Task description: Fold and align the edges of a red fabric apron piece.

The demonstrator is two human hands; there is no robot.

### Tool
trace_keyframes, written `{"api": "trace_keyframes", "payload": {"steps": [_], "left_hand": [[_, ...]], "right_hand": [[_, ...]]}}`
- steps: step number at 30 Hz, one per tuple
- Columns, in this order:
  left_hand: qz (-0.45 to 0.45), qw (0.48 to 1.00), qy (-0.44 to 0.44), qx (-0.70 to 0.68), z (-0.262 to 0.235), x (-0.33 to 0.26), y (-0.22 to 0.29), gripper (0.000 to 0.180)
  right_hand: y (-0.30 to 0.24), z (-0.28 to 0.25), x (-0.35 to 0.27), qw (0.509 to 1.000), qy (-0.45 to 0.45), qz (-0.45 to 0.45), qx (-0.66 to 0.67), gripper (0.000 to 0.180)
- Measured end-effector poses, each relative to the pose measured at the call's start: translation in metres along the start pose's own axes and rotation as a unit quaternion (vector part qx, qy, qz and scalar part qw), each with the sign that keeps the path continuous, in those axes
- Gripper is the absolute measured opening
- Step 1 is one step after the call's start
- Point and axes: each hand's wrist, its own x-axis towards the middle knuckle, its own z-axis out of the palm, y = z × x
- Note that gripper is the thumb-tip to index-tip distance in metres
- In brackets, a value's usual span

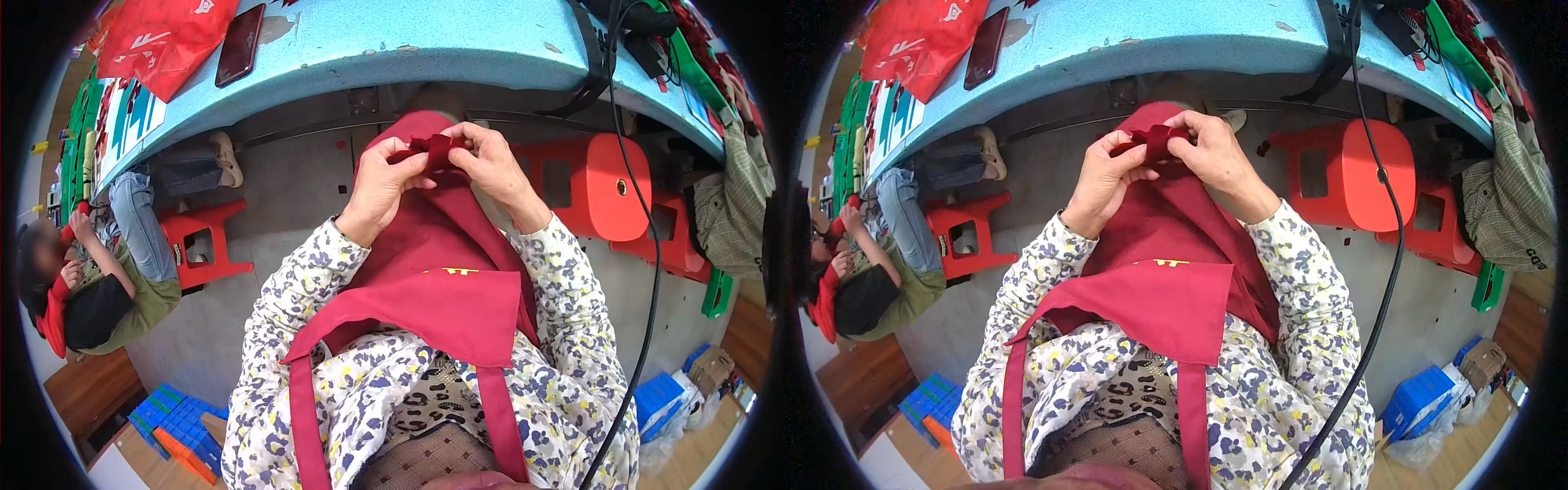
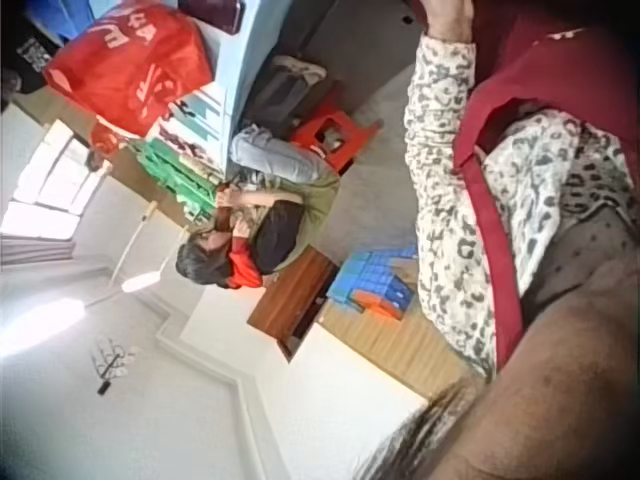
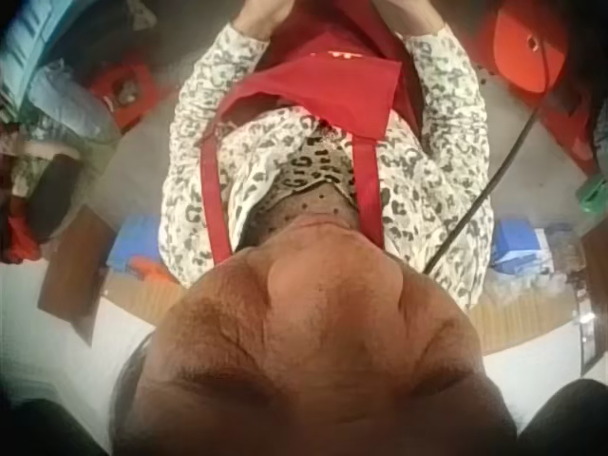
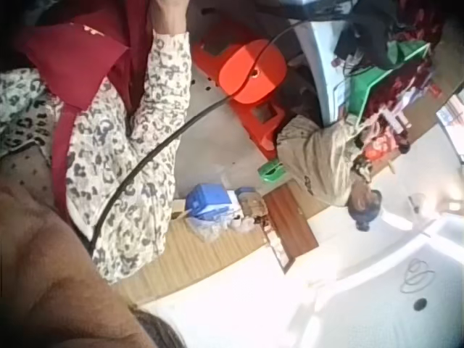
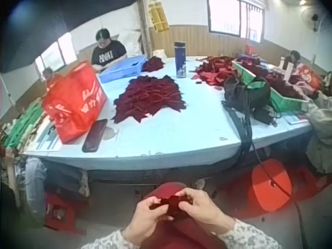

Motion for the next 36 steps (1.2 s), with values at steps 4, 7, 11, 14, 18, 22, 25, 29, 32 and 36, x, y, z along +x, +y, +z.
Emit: {"api": "trace_keyframes", "payload": {"steps": [4,7,11,14,18,22,25,29,32,36], "left_hand": [[0.001,1.0,0.008,-0.005,0.005,0.003,-0.002,0.01],[0.028,0.999,0.005,0.016,0.006,0.005,-0.004,0.01],[0.014,1.0,0.005,-0.005,0.005,0.008,-0.002,0.011],[-0.013,0.999,0.007,-0.04,0.005,0.009,0.002,0.012],[-0.023,0.999,0.011,-0.04,0.005,0.009,-0.003,0.012],[0.102,0.993,0.033,0.058,0.003,0.01,-0.012,0.012],[0.399,0.795,0.099,0.447,0.01,0.009,-0.003,0.016],[0.475,0.657,0.108,0.576,0.006,0.002,-0.007,0.017],[0.473,0.676,0.103,0.555,0.003,0.001,-0.01,0.016],[0.327,0.836,0.1,0.429,-0.005,-0.004,-0.011,0.015]], "right_hand": [[-0.009,-0.004,0.004,0.999,0.015,-0.042,-0.023,0.026],[-0.012,-0.005,0.007,0.992,0.038,-0.07,-0.098,0.028],[-0.017,-0.005,0.009,0.99,0.027,-0.073,-0.12,0.027],[-0.018,-0.004,0.01,0.992,0.013,-0.069,-0.109,0.027],[-0.011,0.0,0.012,0.991,0.015,-0.091,-0.095,0.026],[-0.002,0.005,0.011,0.984,0.038,-0.102,-0.143,0.026],[0.011,0.011,0.007,0.992,0.08,-0.006,-0.102,0.024],[0.02,0.032,0.002,0.971,0.127,0.062,0.193,0.022],[0.016,0.046,-0.004,0.956,0.157,0.049,0.242,0.02],[0.015,0.051,-0.005,0.962,0.215,-0.038,0.162,0.019]]}}
